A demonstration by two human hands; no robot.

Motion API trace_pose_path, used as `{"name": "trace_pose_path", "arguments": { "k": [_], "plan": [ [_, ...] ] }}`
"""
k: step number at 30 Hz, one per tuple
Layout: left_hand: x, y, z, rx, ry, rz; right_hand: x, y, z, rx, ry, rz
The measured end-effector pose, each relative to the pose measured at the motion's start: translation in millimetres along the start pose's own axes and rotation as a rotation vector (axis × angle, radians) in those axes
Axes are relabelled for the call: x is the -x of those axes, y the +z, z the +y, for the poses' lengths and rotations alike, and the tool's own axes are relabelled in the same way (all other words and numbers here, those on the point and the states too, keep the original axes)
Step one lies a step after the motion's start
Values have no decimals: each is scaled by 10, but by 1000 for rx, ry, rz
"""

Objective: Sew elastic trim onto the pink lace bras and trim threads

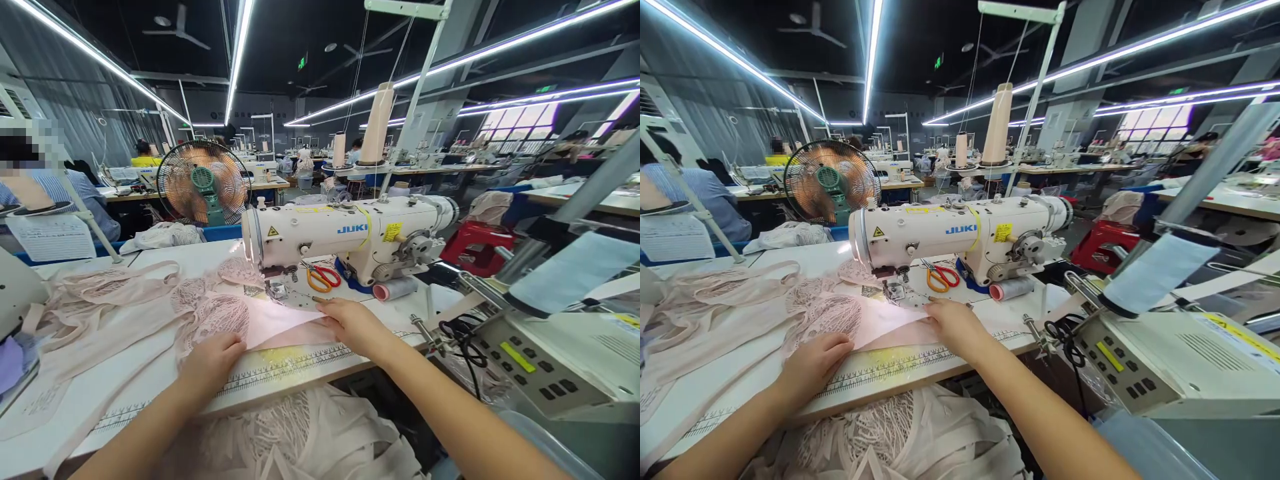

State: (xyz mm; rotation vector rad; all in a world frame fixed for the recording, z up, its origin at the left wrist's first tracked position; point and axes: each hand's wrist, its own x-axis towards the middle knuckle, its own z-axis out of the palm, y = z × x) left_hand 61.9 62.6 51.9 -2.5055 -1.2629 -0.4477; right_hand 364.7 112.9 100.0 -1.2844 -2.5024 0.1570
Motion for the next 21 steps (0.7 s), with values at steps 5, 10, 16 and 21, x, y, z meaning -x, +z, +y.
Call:
{"name": "trace_pose_path", "arguments": {
  "k": [5,10,16,21],
  "plan": [
    [189,49,-6,128,-29,37,245,396,116,-125,-129,-28],
    [252,20,-42,266,-48,27,296,676,233,-157,-175,-34],
    [315,-44,-40,353,-19,5,175,754,287,-69,-217,-37],
    [413,-102,-93,330,-11,-6,129,747,185,-15,-227,-102]
  ]
}}
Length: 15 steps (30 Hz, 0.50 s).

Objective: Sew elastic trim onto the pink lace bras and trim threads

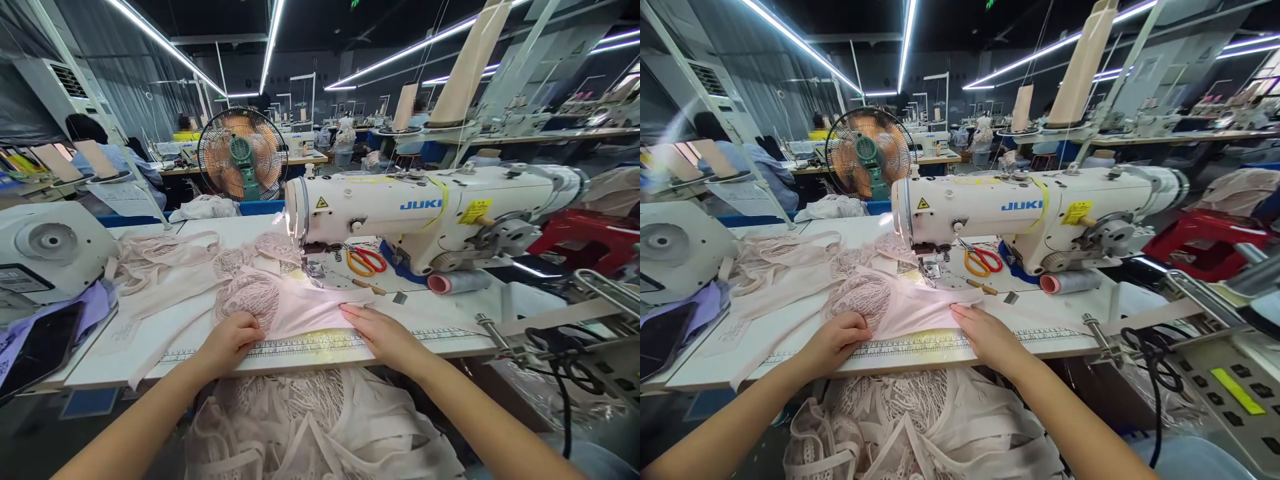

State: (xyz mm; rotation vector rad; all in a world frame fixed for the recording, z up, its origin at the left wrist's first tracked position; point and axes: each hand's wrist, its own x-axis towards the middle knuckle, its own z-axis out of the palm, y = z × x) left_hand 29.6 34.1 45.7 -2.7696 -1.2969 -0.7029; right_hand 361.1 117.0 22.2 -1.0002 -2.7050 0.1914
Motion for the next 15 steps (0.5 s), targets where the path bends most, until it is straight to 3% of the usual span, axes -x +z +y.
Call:
{"name": "trace_pose_path", "arguments": {
  "k": [8,15],
  "plan": [
    [140,-81,53,-208,10,-84,-132,5,-125,37,-11,-61],
    [171,-83,157,-346,13,-159,-58,-75,-118,-3,2,-53]
  ]
}}
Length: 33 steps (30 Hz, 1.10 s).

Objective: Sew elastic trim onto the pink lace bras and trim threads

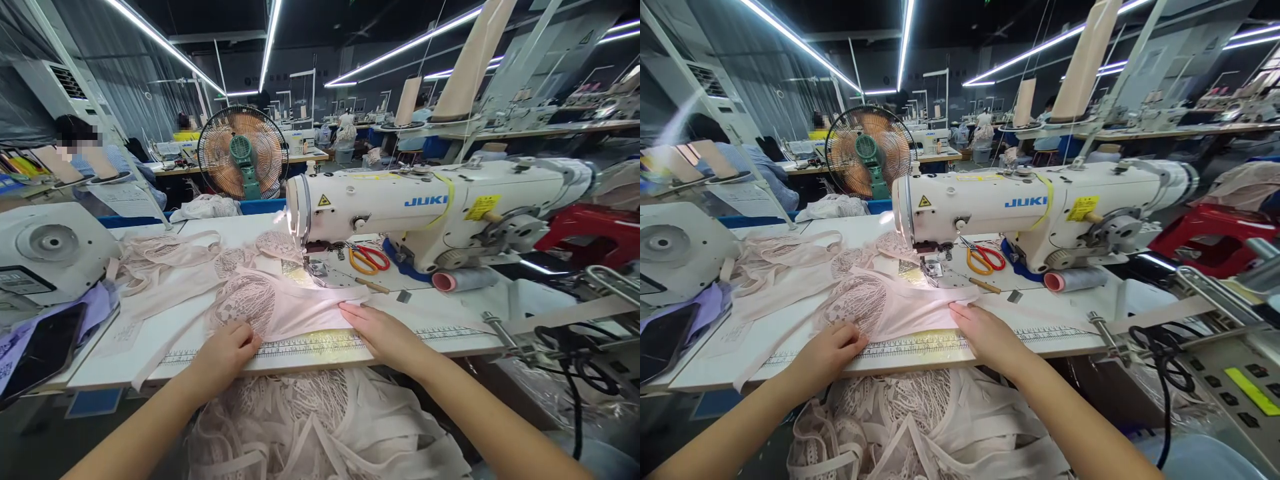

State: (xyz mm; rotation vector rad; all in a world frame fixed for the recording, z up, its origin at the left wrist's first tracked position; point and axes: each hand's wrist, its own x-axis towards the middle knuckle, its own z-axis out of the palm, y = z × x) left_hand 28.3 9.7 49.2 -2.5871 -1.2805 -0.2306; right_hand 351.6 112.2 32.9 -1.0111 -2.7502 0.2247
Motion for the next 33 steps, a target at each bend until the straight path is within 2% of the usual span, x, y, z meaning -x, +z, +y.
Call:
{"name": "trace_pose_path", "arguments": {
  "k": [4,9,15,20,26,29,33],
  "plan": [
    [-11,-27,21,-44,16,-9,101,-117,52,-198,8,18],
    [-6,5,0,-47,64,38,107,-250,166,-517,113,72],
    [98,216,-167,-61,54,-3,-2,-275,246,-501,188,93],
    [161,336,-276,-72,93,-41,-34,-278,244,-468,180,88],
    [223,404,-319,-91,114,6,-48,-268,267,-425,166,69],
    [218,373,-288,-26,59,38,-56,-283,277,-406,180,54],
    [122,165,-134,56,-2,65,-39,-297,249,-402,169,37]
  ]
}}
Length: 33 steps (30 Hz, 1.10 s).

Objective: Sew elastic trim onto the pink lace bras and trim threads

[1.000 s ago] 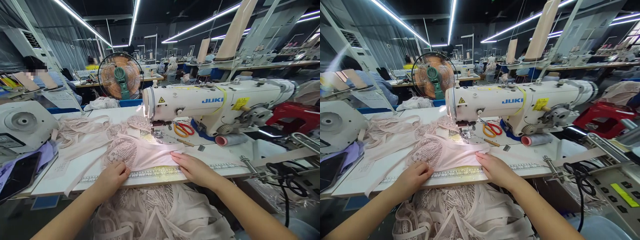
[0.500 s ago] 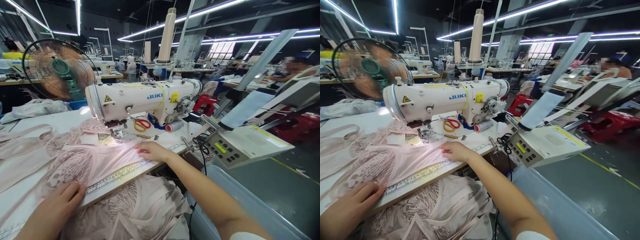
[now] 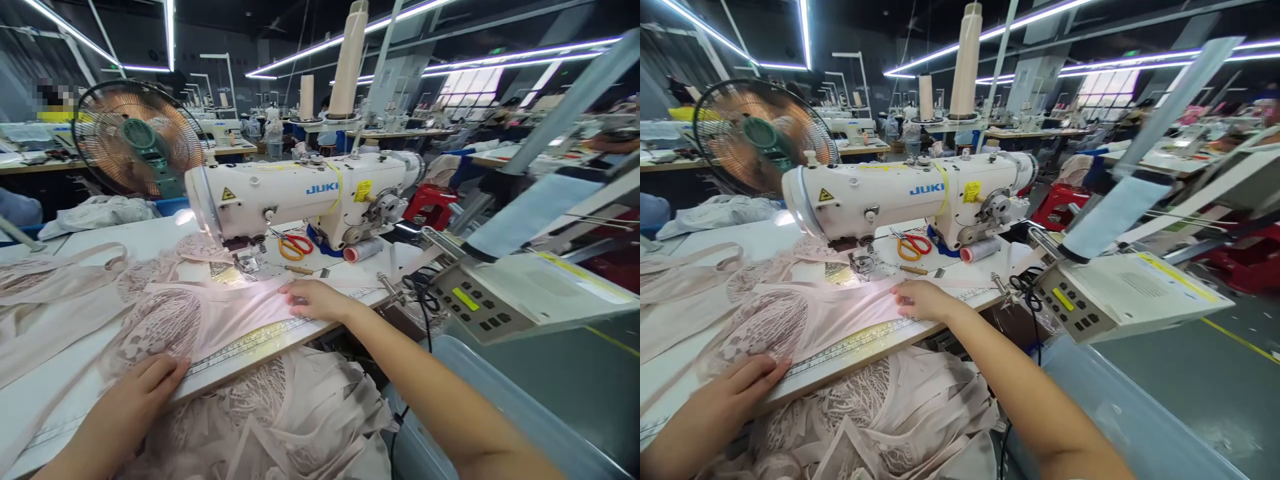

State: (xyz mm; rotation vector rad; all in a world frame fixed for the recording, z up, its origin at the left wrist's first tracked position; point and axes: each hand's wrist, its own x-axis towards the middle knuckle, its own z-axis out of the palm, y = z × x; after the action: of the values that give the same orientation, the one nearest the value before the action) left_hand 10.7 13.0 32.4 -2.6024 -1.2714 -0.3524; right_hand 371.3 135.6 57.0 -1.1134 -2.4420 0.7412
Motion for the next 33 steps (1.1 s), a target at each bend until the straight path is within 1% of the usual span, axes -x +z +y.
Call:
{"name": "trace_pose_path", "arguments": {
  "k": [2,3,6,10,15,25,33],
  "plan": [
    [-72,-108,85,1,52,-4,20,16,1,-10,-23,-8],
    [-101,-147,113,0,101,-22,26,28,14,-19,-34,-2],
    [-139,-201,142,-48,70,-95,17,71,93,-44,-69,4],
    [-128,-214,162,-82,46,-142,-1,106,156,-33,-45,-28],
    [-151,-233,168,-74,68,-150,-21,82,112,28,-37,-45],
    [-141,-215,62,-66,86,-161,-64,23,12,86,12,-104],
    [-110,-224,73,-78,95,-190,-41,39,30,92,0,-100]
  ]
}}
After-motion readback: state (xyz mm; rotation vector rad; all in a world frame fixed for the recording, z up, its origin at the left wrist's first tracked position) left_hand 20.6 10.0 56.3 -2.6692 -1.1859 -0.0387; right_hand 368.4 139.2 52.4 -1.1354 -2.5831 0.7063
